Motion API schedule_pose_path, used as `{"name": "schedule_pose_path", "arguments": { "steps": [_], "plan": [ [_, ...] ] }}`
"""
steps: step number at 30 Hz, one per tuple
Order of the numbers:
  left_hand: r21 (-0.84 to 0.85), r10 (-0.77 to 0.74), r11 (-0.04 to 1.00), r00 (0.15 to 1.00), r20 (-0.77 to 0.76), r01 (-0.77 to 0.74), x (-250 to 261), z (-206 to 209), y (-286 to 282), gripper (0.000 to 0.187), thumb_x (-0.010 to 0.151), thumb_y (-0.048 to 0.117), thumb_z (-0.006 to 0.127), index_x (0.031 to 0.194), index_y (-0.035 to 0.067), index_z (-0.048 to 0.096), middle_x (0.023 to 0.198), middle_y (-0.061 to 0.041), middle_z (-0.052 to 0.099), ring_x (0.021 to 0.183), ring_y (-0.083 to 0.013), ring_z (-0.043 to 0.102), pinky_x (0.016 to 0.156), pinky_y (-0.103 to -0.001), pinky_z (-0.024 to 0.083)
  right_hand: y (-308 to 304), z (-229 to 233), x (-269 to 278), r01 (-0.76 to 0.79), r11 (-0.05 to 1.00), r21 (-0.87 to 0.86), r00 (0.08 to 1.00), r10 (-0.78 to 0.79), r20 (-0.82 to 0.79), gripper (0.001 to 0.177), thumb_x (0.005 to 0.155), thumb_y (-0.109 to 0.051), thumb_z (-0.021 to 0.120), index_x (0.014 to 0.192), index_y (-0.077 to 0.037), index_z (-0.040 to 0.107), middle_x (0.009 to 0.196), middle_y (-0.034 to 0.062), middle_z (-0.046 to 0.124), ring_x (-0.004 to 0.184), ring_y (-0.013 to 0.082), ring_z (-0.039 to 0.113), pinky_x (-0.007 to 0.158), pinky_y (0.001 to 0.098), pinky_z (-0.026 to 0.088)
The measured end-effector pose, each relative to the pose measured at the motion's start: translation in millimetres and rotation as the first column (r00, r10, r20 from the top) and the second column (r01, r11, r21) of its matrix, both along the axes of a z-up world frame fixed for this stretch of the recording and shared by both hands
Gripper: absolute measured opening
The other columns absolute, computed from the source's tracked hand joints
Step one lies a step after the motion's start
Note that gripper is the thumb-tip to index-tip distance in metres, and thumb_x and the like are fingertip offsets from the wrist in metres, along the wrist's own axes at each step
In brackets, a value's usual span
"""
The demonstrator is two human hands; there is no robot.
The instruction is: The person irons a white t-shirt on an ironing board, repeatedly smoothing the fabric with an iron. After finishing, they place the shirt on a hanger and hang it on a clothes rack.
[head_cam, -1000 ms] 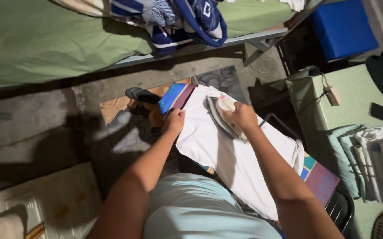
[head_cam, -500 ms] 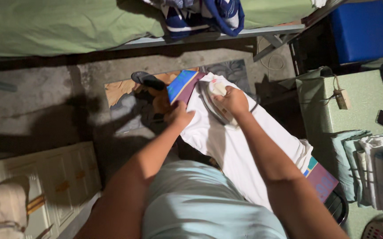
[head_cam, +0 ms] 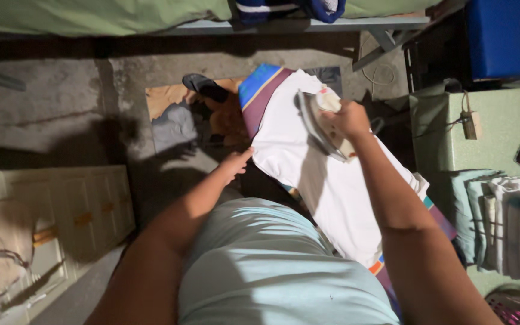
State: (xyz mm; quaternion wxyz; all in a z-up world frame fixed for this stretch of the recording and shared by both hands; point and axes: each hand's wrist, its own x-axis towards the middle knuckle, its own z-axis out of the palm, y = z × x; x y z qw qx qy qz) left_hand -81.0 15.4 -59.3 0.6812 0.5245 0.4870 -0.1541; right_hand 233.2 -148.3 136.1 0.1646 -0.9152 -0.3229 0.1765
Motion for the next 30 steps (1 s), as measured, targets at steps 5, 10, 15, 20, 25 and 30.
{"name": "schedule_pose_path", "arguments": {
  "steps": [5,10,15,20,25,30],
  "plan": [
    [-0.174,0.309,0.943,0.942,0.134,-0.285,23.0,-16.6,-47.4,0.043,0.088,0.046,0.067,0.119,0.017,0.065,0.105,-0.001,0.068,0.09,-0.016,0.064,0.07,-0.032,0.044,-67.3,19.6,8.1,0.118,0.992,-0.037,0.993,-0.118,0.017,0.05,0.084,-0.04,0.084,0.11,0.002,0.074,0.095,0.0223,0.075,0.086,0.0323,0.075,0.077,0.0414,0.056],
    [-0.429,0.728,0.685,0.56,0.396,-0.589,22.6,-37.9,-56.9,0.023,0.105,0.023,0.077,0.111,0.011,0.059,0.09,-0.005,0.056,0.069,-0.0187,0.05,0.06,-0.035,0.04,-109.7,28.1,4.1,0.228,0.974,-0.003,0.968,-0.227,-0.105,0.048,0.082,-0.037,0.083,0.113,-0.001,0.074,0.096,0.0174,0.077,0.085,0.0264,0.076,0.078,0.0386,0.057],
    [-0.505,0.832,0.554,0.41,0.374,-0.662,11.1,-16.8,-57.7,0.018,0.096,0.021,0.064,0.112,0.012,0.062,0.099,-0.008,0.07,0.081,-0.0233,0.071,0.072,-0.038,0.058,-102.8,20.5,0.0,0.139,0.988,0.064,0.979,-0.127,-0.162,0.047,0.081,-0.036,0.081,0.112,-0.001,0.075,0.096,0.0145,0.078,0.085,0.0239,0.076,0.078,0.0372,0.057],
    [-0.354,0.82,0.559,0.436,0.371,-0.75,4.3,-3.1,-51.9,0.018,0.094,0.02,0.064,0.11,0.015,0.06,0.099,-0.003,0.068,0.079,-0.0161,0.068,0.071,-0.033,0.056,-59.7,31.6,-49.0,-0.104,0.993,-0.056,0.981,0.094,-0.169,0.061,0.075,-0.047,0.083,0.116,-0.003,0.071,0.092,0.0182,0.077,0.08,0.0269,0.076,0.076,0.0376,0.058],
    [-0.286,0.828,0.507,0.367,0.423,-0.813,4.4,-31.1,-44.5,0.02,0.09,0.014,0.067,0.108,0.011,0.059,0.086,-0.002,0.058,0.066,-0.0125,0.051,0.061,-0.03,0.043,-25.5,52.4,-124.8,-0.329,0.936,-0.127,0.919,0.286,-0.272,0.056,0.073,-0.051,0.081,0.113,-0.012,0.074,0.091,0.0172,0.079,0.083,0.031,0.077,0.079,0.0404,0.058],
    [0.121,0.676,0.553,0.528,0.514,-0.824,8.1,-37.0,-35.0,0.019,0.086,0.011,0.065,0.105,0.006,0.06,0.085,-0.002,0.06,0.075,-0.0169,0.057,0.067,-0.034,0.047,-21.1,60.0,-144.1,-0.497,0.84,-0.219,0.867,0.474,-0.153,0.055,0.076,-0.057,0.081,0.113,-0.016,0.075,0.095,0.0165,0.076,0.092,0.035,0.072,0.081,0.0457,0.055]
  ]
}}
